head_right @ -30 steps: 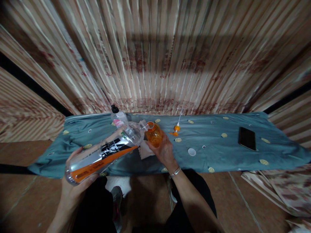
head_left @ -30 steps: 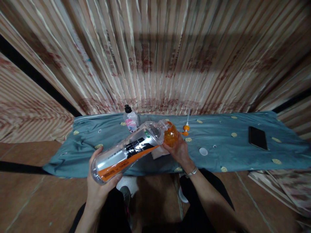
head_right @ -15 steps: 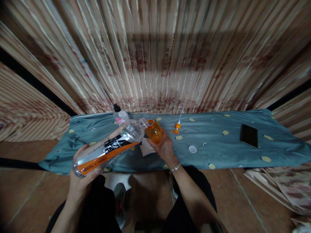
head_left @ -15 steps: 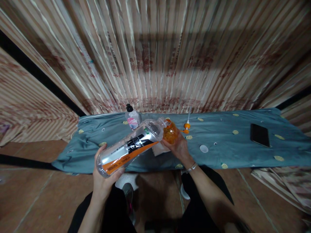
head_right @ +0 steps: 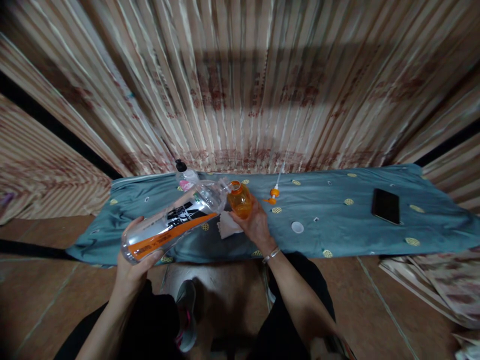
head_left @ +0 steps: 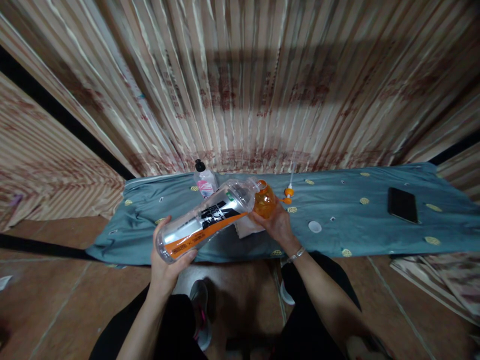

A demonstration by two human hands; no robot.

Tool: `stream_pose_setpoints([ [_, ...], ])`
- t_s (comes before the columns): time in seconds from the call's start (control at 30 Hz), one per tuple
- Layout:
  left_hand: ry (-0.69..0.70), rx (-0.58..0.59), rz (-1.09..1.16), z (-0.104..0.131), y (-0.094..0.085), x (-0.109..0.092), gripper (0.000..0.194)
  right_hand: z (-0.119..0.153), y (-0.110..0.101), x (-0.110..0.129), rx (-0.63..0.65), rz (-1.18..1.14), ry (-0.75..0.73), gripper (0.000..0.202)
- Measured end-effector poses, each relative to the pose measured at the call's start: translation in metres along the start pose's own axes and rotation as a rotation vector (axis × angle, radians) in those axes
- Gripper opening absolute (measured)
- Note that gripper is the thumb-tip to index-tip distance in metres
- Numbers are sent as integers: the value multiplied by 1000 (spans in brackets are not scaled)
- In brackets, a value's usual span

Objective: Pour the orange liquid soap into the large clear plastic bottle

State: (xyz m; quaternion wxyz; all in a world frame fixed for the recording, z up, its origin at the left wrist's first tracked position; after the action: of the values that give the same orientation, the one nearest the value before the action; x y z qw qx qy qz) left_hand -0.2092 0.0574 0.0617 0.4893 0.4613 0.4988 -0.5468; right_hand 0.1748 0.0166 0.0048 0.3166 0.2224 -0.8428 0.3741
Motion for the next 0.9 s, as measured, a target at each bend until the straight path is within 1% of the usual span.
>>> stream_pose_setpoints([
  [0.17, 83, -56, 7, -5, 4, -1, 121, 0, -1, -2, -29, -8, -8, 81],
  [0.4, 97, -62, 19, -8, 10, 4, 120, 2, -2, -6, -78, -21, -11, 83],
  [0.47, 73, -47, 40, -6, 12, 4, 117, 2, -2, -7, -69, -13, -19, 83],
  [0.53, 24, -8, 47, -4, 13, 5, 114, 3, -2, -7, -60, 0, -24, 84],
  [0.63, -23, 25, 36, -1, 12, 2, 118, 4, -3, -7, -62, 0, -36, 82],
  [0.73, -41, -1, 35, 2, 12, -2, 122, 4, -3, -7, -74, -13, -32, 80],
  [0.83, -48, -48, 27, 4, 12, -5, 121, 4, -3, -6, -68, -12, -33, 85],
  [0.9, -45, -47, 29, 5, 12, -6, 119, 3, -2, -5, -58, -10, -44, 84],
])
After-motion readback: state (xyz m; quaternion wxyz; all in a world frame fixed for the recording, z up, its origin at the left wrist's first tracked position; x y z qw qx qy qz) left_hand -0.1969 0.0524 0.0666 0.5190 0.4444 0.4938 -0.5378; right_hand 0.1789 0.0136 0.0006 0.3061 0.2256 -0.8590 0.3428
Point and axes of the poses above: each hand's wrist, its own z-axis away from the middle knuckle, its own y-axis out of the palm, x = y × z, the point moved 6 cm from there along -z, towards the middle knuckle, and after that the axes turned 12 degrees about -y, right-handed, at the moved point
